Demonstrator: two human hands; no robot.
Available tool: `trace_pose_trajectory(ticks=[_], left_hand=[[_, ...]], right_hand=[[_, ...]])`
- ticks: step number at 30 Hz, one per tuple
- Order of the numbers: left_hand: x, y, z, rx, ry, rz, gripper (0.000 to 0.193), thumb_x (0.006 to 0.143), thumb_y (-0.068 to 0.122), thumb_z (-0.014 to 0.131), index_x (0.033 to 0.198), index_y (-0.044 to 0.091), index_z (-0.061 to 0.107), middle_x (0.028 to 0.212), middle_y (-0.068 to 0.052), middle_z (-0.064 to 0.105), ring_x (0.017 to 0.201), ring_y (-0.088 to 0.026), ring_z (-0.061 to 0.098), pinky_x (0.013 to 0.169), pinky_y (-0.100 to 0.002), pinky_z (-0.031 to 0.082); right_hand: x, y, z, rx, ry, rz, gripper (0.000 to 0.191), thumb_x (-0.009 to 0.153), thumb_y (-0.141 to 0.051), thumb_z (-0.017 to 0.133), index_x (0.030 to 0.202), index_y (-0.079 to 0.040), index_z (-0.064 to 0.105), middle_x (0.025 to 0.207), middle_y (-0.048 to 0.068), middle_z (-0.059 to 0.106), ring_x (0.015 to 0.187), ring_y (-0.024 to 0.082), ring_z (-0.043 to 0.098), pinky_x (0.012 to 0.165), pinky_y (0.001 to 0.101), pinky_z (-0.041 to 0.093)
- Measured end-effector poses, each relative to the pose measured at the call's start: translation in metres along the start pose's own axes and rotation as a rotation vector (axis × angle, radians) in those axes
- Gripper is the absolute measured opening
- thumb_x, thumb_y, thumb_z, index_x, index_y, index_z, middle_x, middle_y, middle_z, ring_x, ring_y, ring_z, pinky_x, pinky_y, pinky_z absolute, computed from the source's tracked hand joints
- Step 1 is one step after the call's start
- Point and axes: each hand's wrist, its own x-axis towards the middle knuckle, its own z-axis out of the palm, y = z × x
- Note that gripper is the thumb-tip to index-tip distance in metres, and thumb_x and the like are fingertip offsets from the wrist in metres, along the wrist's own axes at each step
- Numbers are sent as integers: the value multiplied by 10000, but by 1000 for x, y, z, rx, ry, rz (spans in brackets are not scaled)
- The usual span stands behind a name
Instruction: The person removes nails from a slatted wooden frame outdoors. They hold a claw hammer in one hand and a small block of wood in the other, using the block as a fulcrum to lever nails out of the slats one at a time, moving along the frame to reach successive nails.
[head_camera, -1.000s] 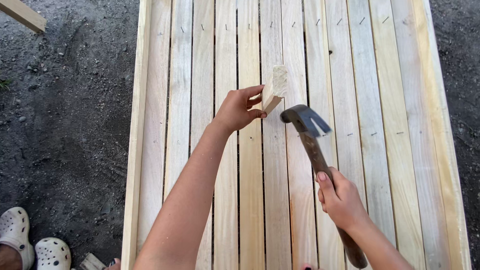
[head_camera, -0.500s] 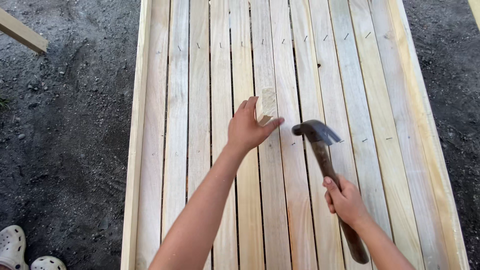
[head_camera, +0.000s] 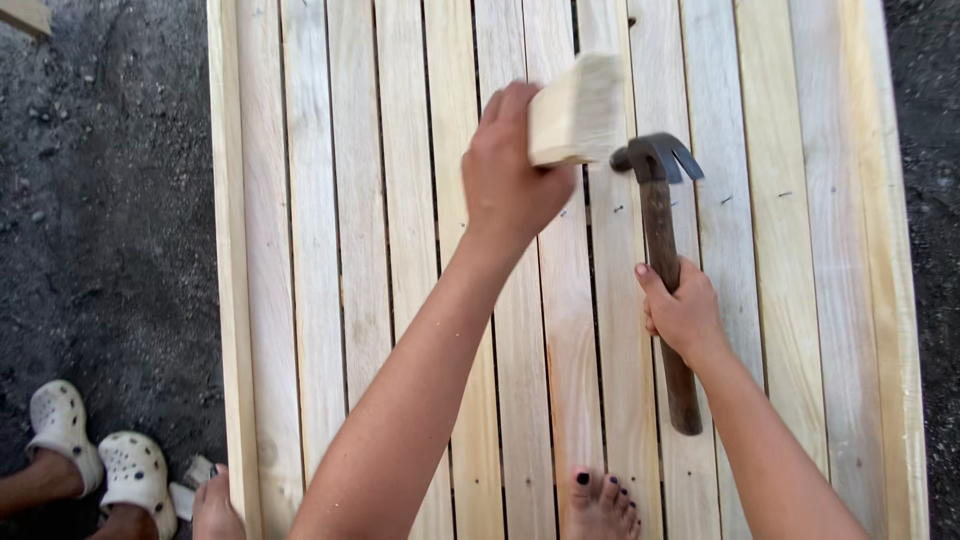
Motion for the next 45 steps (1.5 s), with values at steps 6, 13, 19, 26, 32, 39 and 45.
trace_pose_trajectory(ticks=[6, 13, 19, 26, 32, 39, 45], left_hand=[[45, 45, 1, 128, -195, 133, 351, 791, 155, 749, 1109, 110, 609, 972, -120, 699, 881, -358, 704, 745, -462, 579], [44, 54, -44, 419, -756, -135, 428, 939, 444, 732, 1123, 84, 593, 950, -127, 721, 894, -311, 711, 787, -466, 566], [32, 14, -58, 6, -717, -291, 637, 802, 443, 829, 1210, 44, 547, 990, -88, 700, 919, -215, 747, 768, -355, 638], [37, -35, -39, -351, -452, -368, 575, 845, 415, 814, 1181, 34, 544, 943, -84, 705, 896, -176, 709, 752, -334, 616], [24, -45, -30, -244, -374, -430, 537, 853, 420, 828, 1126, 27, 584, 854, -50, 691, 789, -137, 666, 707, -316, 570], [31, -63, -44, -386, -442, -343, 621, 810, 403, 871, 1168, 12, 548, 871, -65, 663, 794, -155, 660, 713, -319, 570], [46, -77, -33, -386, -573, -376, 513, 799, 329, 868, 1112, 14, 610, 928, -67, 715, 871, -191, 741, 759, -335, 613]], right_hand=[[35, -24, 7, -536, 80, -220, 363, 924, -376, 760, 989, -28, 678, 905, 229, 725, 891, 423, 691, 797, 490, 531], [40, -33, 10, -353, 133, -333, 403, 1002, -414, 677, 1122, -39, 593, 852, 214, 706, 850, 450, 680, 765, 521, 517], [36, -42, -2, -284, 21, -178, 384, 997, -429, 609, 1085, -58, 559, 701, 188, 668, 689, 406, 711, 668, 496, 538], [40, -44, -13, -544, 6, -298, 358, 1000, -378, 608, 1053, -34, 526, 735, 242, 662, 757, 472, 666, 665, 536, 502], [43, -33, -18, -590, 48, -274, 336, 979, -373, 607, 1051, -53, 536, 731, 234, 654, 751, 479, 655, 663, 540, 497], [43, -25, -26, -538, 43, -84, 333, 960, -386, 594, 1026, -63, 551, 671, 204, 614, 659, 409, 652, 637, 521, 528], [46, -18, -25, -669, 126, -229, 377, 985, -406, 614, 1023, -35, 558, 681, 237, 641, 700, 472, 641, 655, 537, 492]])
